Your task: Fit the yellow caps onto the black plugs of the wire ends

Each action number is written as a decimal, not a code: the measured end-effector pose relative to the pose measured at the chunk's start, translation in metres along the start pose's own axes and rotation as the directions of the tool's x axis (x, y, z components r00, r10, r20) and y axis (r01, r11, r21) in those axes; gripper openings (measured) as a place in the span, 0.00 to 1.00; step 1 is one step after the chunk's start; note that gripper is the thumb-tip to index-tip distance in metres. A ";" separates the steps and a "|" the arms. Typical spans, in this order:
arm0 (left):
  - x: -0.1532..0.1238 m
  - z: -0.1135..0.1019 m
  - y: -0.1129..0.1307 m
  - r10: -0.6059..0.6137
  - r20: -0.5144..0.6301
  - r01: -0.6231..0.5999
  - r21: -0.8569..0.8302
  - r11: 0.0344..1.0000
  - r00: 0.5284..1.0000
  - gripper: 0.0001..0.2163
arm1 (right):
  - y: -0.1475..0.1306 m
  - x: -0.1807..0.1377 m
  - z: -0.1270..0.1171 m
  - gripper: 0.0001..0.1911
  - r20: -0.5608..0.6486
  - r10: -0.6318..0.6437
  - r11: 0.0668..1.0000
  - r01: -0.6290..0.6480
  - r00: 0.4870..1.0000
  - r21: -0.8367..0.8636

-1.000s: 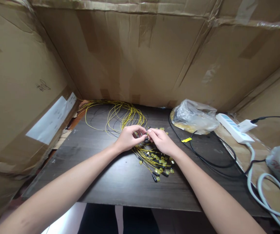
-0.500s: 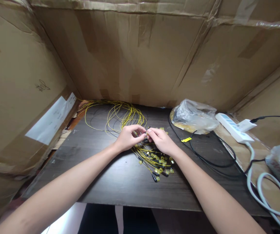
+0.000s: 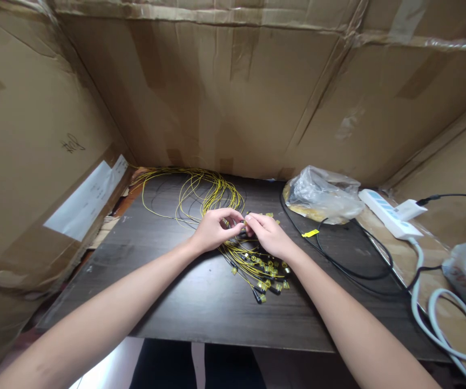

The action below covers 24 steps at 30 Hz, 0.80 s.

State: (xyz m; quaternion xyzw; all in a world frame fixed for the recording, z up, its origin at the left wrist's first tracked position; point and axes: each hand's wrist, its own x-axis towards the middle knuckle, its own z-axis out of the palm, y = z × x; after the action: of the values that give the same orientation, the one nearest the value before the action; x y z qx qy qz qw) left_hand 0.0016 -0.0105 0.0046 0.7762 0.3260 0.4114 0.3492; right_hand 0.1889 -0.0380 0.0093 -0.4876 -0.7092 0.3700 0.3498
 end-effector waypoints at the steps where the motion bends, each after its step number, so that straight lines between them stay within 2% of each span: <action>1: 0.000 0.000 0.000 -0.009 0.003 0.009 -0.001 1.000 1.000 0.07 | 0.000 0.000 0.000 0.23 0.000 -0.002 1.000 0.002 1.000 0.004; 16: 0.001 -0.001 -0.005 -0.079 -0.031 0.075 -0.132 0.988 0.996 0.09 | -0.001 -0.002 0.004 0.20 -0.044 -0.075 0.996 0.072 0.996 -0.050; 21: 0.001 -0.001 -0.004 -0.064 -0.047 0.059 -0.102 0.993 0.997 0.09 | -0.005 -0.001 0.003 0.20 -0.057 -0.091 0.995 0.088 0.994 -0.049; 24: 0.001 -0.001 -0.002 -0.064 -0.056 0.061 -0.056 0.997 0.996 0.08 | -0.008 -0.002 0.000 0.16 -0.091 -0.108 0.992 0.101 0.990 -0.072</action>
State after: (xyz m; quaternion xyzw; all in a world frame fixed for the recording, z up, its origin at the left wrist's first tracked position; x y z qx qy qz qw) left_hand 0.0010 -0.0085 0.0033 0.7437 0.3488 0.4311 0.3733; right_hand 0.1862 -0.0414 0.0158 -0.4782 -0.7284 0.3037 0.3854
